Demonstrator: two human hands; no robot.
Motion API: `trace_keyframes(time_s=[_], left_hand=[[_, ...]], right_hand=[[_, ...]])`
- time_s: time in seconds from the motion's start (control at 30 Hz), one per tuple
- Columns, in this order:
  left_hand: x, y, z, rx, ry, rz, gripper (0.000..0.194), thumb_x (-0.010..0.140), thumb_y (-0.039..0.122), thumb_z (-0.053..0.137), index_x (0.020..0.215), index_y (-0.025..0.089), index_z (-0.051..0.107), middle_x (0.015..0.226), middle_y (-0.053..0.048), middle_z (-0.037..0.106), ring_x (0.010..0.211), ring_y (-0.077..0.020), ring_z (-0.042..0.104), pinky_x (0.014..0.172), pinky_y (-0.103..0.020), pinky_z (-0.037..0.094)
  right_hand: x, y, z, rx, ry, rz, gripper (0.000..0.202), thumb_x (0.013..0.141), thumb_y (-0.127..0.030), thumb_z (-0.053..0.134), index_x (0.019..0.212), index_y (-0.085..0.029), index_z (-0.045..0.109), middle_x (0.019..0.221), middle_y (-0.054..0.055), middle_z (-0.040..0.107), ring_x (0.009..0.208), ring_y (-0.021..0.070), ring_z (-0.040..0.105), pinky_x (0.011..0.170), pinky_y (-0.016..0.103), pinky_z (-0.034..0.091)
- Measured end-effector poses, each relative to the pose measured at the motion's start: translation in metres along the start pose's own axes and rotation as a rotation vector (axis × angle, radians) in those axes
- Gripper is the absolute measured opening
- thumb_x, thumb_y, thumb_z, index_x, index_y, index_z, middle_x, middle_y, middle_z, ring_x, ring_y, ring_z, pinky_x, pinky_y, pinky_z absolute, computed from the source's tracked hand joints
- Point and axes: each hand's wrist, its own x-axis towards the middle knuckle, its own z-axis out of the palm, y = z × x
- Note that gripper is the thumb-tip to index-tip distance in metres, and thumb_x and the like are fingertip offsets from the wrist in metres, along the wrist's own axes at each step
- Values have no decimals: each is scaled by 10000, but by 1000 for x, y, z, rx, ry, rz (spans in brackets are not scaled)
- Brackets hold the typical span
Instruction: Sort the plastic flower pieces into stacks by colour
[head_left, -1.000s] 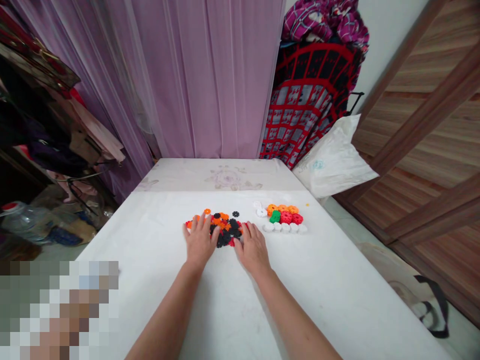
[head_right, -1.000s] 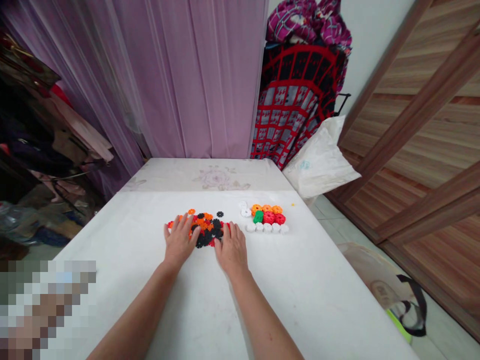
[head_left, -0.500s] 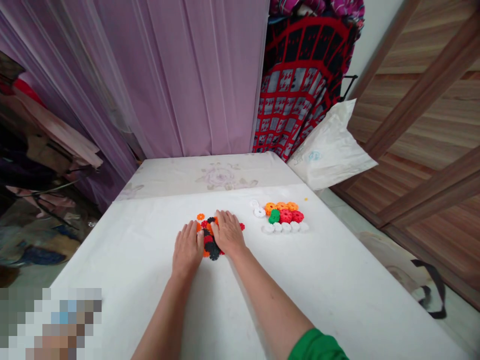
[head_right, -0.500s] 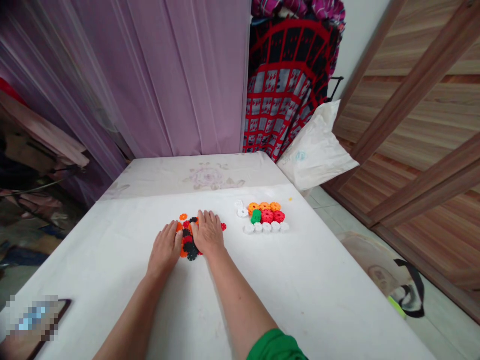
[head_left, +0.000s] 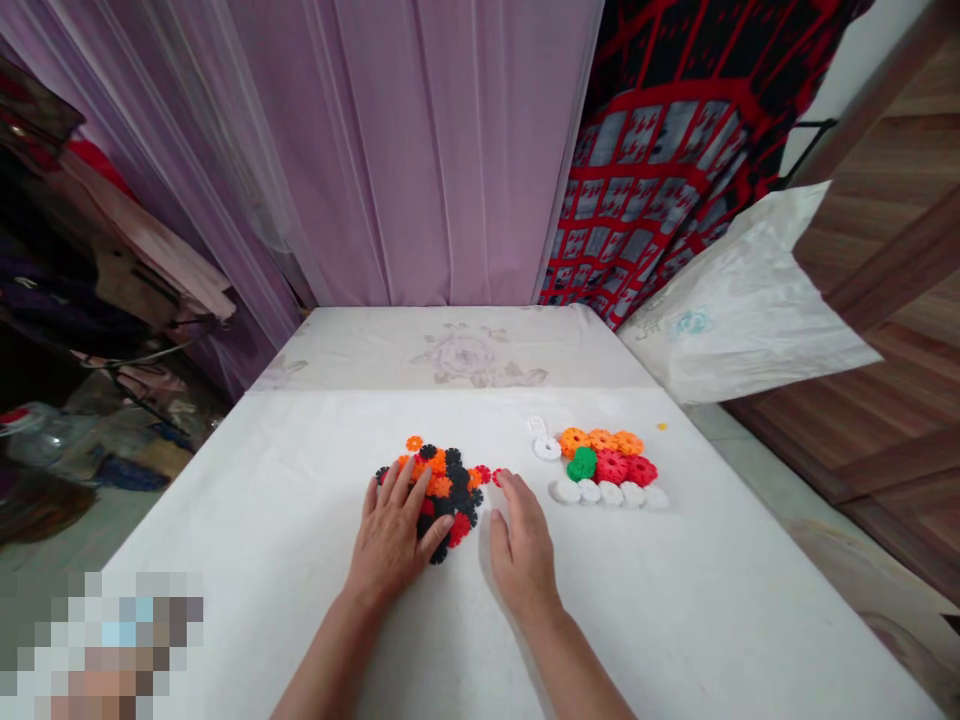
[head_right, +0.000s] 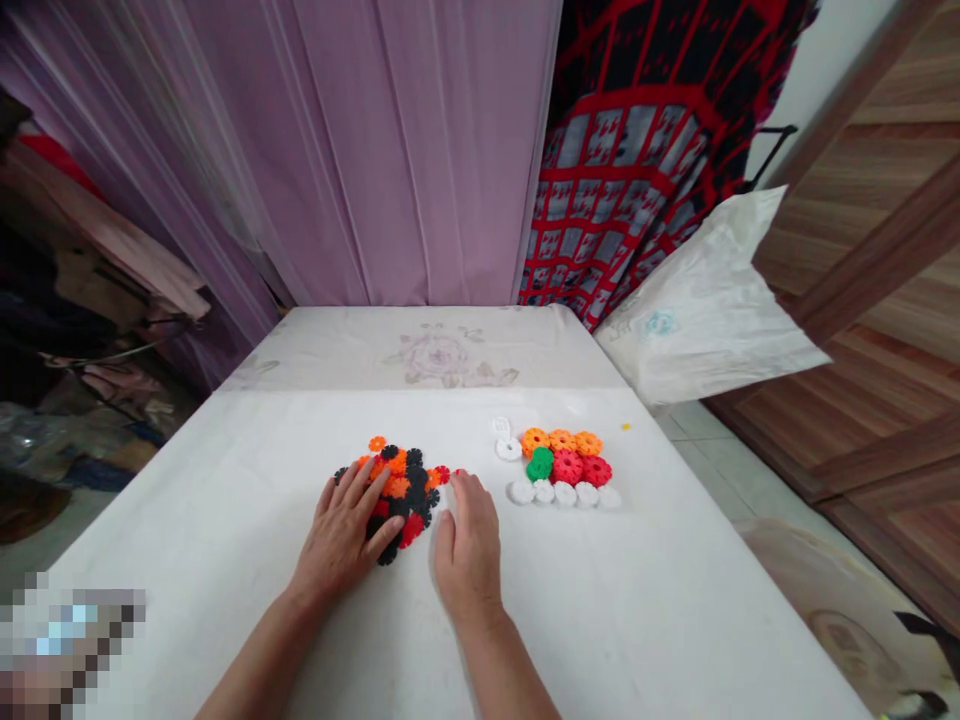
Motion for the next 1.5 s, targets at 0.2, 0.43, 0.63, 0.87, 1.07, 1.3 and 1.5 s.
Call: trace_keyframes(time_s=[0.2, 0.43, 0.63, 0.87, 1.07, 1.3, 1.5], left_hand=[[-2, 0, 1, -73, 112, -5, 541, 931, 464, 469, 1412, 216, 494, 1478, -113, 495, 1381, -291, 427, 1128, -486, 371], [5, 1, -5, -120, 129, 37, 343, 921, 308, 471, 1180, 190, 662, 1232, -110, 686, 1179, -270, 603, 1064, -481, 445], [8, 7, -10, -97, 133, 71, 310, 912, 274, 478, 1118, 172, 686, 1189, -121, 702, 1141, -265, 617, 1057, -458, 449], [12, 11, -6, -103, 150, 65, 305, 919, 308, 496, 1139, 204, 680, 1202, -111, 688, 1164, -284, 591, 1038, -499, 442], [14, -1, 4, -242, 187, 89, 308, 906, 157, 425, 990, 220, 715, 1201, -99, 683, 1158, -246, 601, 1028, -469, 471], [15, -13, 6, -423, 249, -58, 315, 915, 195, 397, 1029, 228, 689, 1189, -64, 694, 1136, -208, 622, 1010, -424, 508], [19, -11, 1, -437, 239, -50, 258, 896, 248, 480, 1050, 224, 685, 1186, -75, 701, 1167, -230, 609, 1075, -470, 454]], right_hand=[[15, 1, 15, -169, -129, -197, 493, 931, -152, 347, 1413, -152, 451, 1359, 133, 582, 1271, 239, 510, 1081, 466, 418], [26, -17, 11, -365, -222, -228, 414, 903, -106, 415, 1284, -137, 576, 1323, 159, 592, 1211, 263, 516, 1028, 445, 420], [43, -27, 3, -461, -269, -381, 307, 948, -203, 448, 1204, -151, 611, 1276, 137, 630, 1114, 249, 550, 972, 404, 412], [57, -23, 13, -437, -186, -439, 306, 951, -233, 461, 1201, -154, 618, 1244, 129, 661, 1126, 252, 562, 987, 415, 396], [47, 0, 10, -252, 28, -228, 355, 939, -144, 374, 1136, -169, 668, 1098, 90, 727, 977, 199, 640, 894, 339, 471], [29, 0, -5, -176, -19, -212, 264, 870, -136, 495, 959, -219, 729, 1004, 48, 721, 932, 187, 615, 875, 319, 475], [30, -6, -7, -270, -125, -128, 168, 835, -215, 620, 929, -251, 754, 917, 44, 672, 881, 200, 569, 815, 328, 458]])
